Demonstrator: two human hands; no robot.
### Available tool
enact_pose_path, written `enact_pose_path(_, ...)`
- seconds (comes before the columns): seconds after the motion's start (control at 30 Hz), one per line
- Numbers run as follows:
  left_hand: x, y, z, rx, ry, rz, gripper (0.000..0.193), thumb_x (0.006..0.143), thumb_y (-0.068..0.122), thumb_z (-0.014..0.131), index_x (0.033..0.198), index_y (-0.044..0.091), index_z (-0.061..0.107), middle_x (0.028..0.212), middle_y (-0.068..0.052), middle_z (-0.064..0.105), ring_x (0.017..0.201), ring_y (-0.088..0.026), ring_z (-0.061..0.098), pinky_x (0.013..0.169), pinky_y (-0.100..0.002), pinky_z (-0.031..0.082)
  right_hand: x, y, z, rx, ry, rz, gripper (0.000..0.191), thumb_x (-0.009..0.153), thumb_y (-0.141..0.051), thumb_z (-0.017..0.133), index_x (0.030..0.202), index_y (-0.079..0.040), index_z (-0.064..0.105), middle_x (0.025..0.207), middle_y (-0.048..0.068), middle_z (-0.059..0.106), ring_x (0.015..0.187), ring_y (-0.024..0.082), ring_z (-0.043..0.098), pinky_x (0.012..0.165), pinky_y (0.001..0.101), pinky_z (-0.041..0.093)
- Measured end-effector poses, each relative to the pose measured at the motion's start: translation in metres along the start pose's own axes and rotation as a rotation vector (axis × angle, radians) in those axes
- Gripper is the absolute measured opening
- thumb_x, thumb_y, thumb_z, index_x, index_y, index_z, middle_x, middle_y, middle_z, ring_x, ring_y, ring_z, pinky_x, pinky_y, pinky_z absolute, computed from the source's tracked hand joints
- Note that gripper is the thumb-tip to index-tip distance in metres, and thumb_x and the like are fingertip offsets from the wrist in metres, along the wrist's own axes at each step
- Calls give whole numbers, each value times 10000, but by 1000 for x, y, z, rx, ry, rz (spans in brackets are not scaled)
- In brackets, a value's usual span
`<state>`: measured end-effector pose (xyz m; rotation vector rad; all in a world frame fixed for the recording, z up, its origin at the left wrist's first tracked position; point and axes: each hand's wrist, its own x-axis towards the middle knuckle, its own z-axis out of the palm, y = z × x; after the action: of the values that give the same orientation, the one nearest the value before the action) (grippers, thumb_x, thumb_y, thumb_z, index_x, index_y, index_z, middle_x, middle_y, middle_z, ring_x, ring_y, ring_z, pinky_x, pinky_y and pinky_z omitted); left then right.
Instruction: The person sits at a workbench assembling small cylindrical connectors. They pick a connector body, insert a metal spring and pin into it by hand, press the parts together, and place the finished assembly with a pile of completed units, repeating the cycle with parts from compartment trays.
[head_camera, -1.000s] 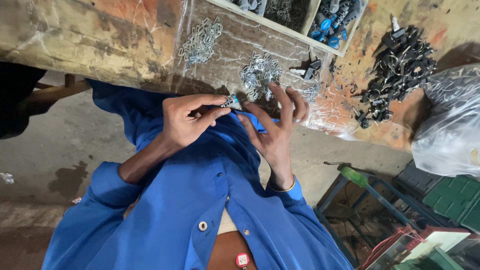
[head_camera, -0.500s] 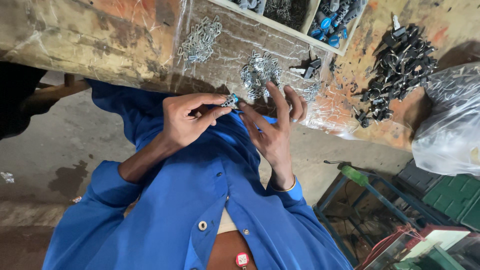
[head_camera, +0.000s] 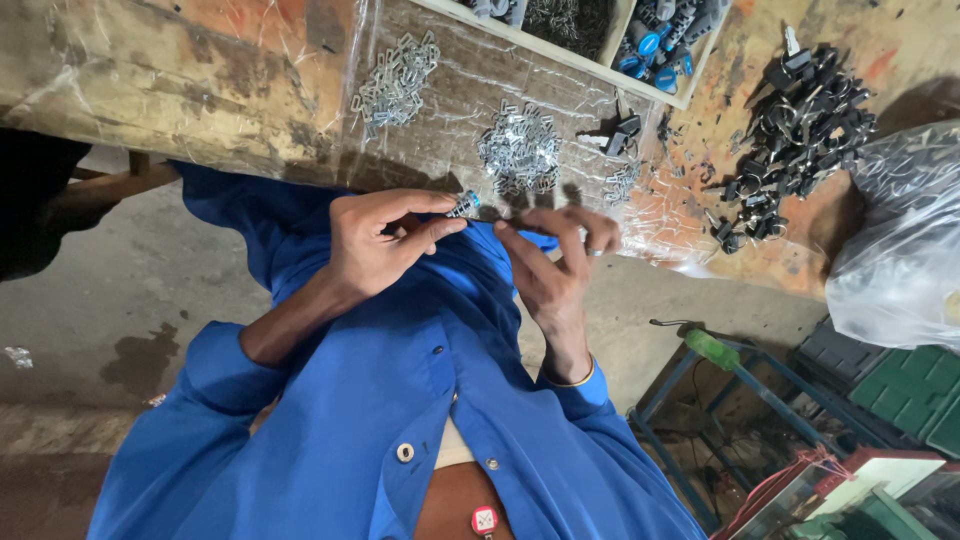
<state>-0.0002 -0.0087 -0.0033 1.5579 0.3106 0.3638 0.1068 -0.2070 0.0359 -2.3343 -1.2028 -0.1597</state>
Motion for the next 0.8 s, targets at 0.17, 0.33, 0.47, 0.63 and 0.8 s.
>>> enact_pose_path(0.17,2,-1,4,12,-9,21,224,885,5,861,1076,-12,745,1065,-127,778,688,-101,725,562,-221,567,5,-5,6,173,63,112,223,863,-17,861,1027,-125,754,1043,-31,715,964,174,627,957,357,361)
enact_pose_path(0.33,4,-2,5,40,-9,34,226,885,24,865,1078,-5,751,1071,-123,779,684,-103,729,562,-221,571,13,-16,10,392,105,283,155,942,20,791,1032,-73,704,1052,54,758,993,190,688,993,332,393)
enact_pose_path(0.47,3,-2,5,39,-10,15,230,879,40,872,1069,-2,750,1068,-120,780,682,-104,732,560,-221,571,14,-19,16,527,106,280,158,925,16,800,1018,-41,685,1006,105,750,985,192,672,972,330,426)
enact_pose_path(0.63,2,-1,6,67,-21,20,235,877,43,871,1074,-1,752,1070,-118,782,688,-107,734,571,-228,577,10,-16,25,680,107,361,270,917,46,813,1100,-12,623,996,96,761,985,162,646,906,292,499)
enact_pose_path(0.8,4,1,3,157,-25,153,250,881,40,870,1096,7,745,1100,-122,771,852,-163,778,648,-250,595,14,-19,23,750,140,433,294,908,-7,849,1088,-41,620,965,42,772,861,117,642,782,232,510)
